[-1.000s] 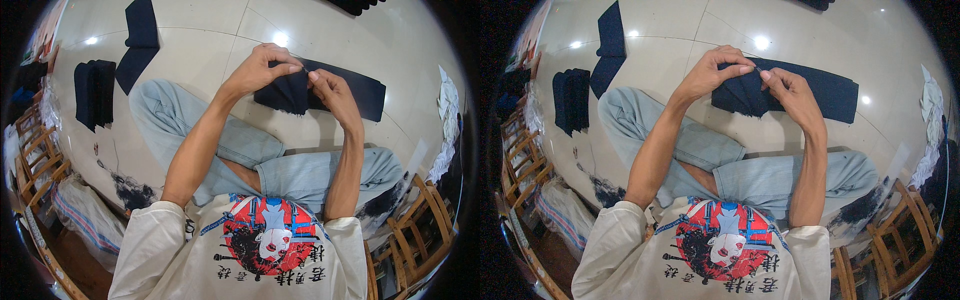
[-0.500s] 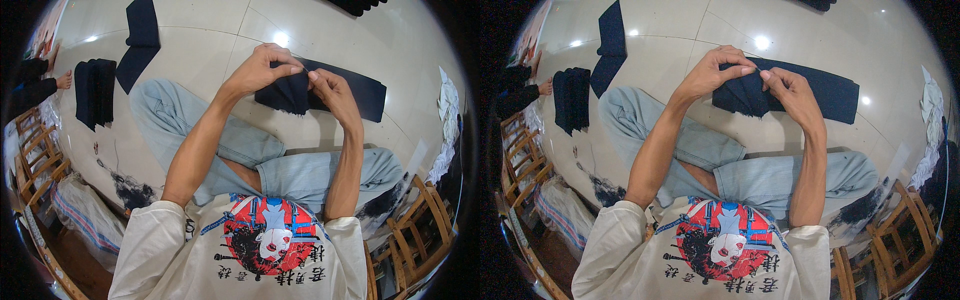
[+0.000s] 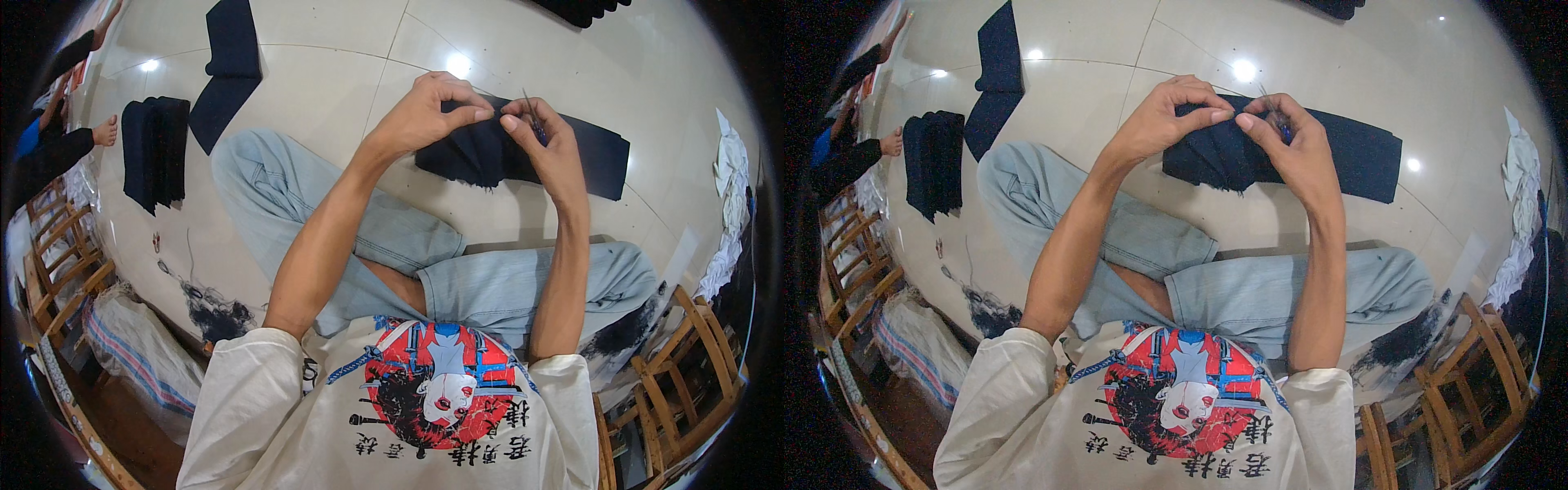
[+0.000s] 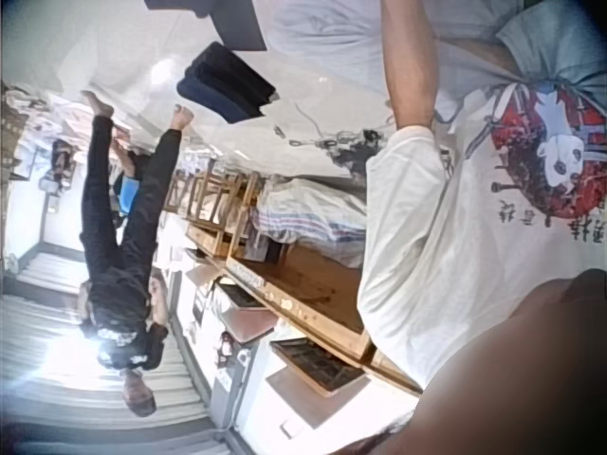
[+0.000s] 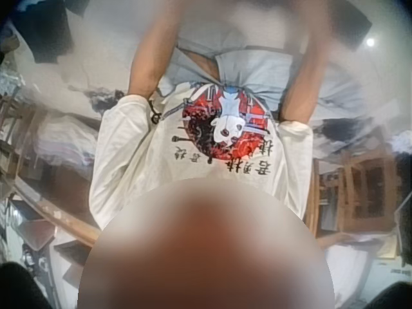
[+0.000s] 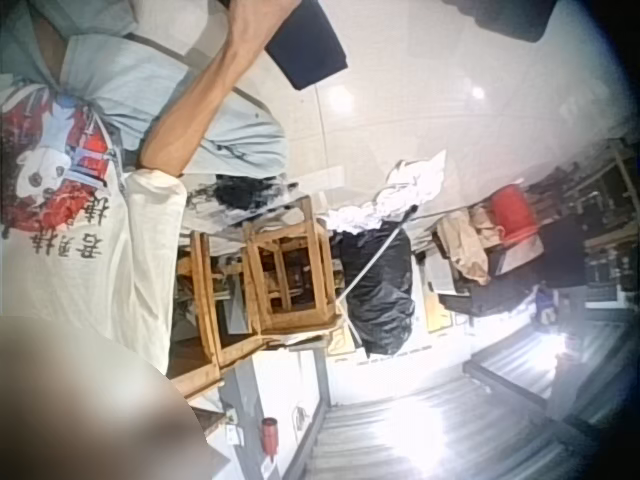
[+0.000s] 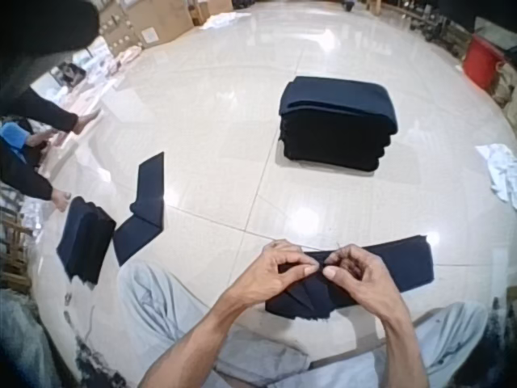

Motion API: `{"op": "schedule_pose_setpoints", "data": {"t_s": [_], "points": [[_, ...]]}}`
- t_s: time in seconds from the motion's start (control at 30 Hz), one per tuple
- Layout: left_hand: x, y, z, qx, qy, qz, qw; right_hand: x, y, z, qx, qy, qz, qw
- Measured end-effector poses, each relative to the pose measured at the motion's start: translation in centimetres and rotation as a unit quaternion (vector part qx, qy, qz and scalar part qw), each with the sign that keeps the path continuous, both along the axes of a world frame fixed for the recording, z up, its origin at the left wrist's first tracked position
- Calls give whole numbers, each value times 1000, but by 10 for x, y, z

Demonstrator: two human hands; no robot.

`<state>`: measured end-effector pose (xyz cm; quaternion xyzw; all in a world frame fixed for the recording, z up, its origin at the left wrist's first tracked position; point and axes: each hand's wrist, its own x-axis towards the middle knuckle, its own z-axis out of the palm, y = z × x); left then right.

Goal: The person sits on the floor and uses a small blade to trim the edges of dark blue fabric pieces. They repeatedly pick up pieces, cut along the edges, and place them into a growing stack.

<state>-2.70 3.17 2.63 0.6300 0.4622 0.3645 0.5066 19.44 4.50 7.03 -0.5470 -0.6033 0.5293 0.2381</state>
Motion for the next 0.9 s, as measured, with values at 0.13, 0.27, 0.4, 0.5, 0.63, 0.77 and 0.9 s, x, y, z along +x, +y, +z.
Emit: {"op": "schedule_pose_setpoints", "data": {"t_s": [0.13,0.27,0.4,0.5,0.63,0.77,0.9], "points": [[2,-1,-2,-1,34,11,999,-9,0,-7,71,-7,14,997],[3,-3,-5,32,67,13,997,-8,4,-10,85,-82,53,992],[5,-4,-7,49,94,22,994,-8,8,-11,135,-138,-23,981],[5,-5,-6,40,84,21,995,-2,16,-9,56,-173,-169,969],[4,-5,-2,30,105,32,994,3,12,-6,136,-56,-130,981],[2,-1,3,14,38,6,999,0,9,-8,89,-27,-46,995],[1,-1,6,-7,32,9,999,-3,7,-5,52,-6,18,998]]}}
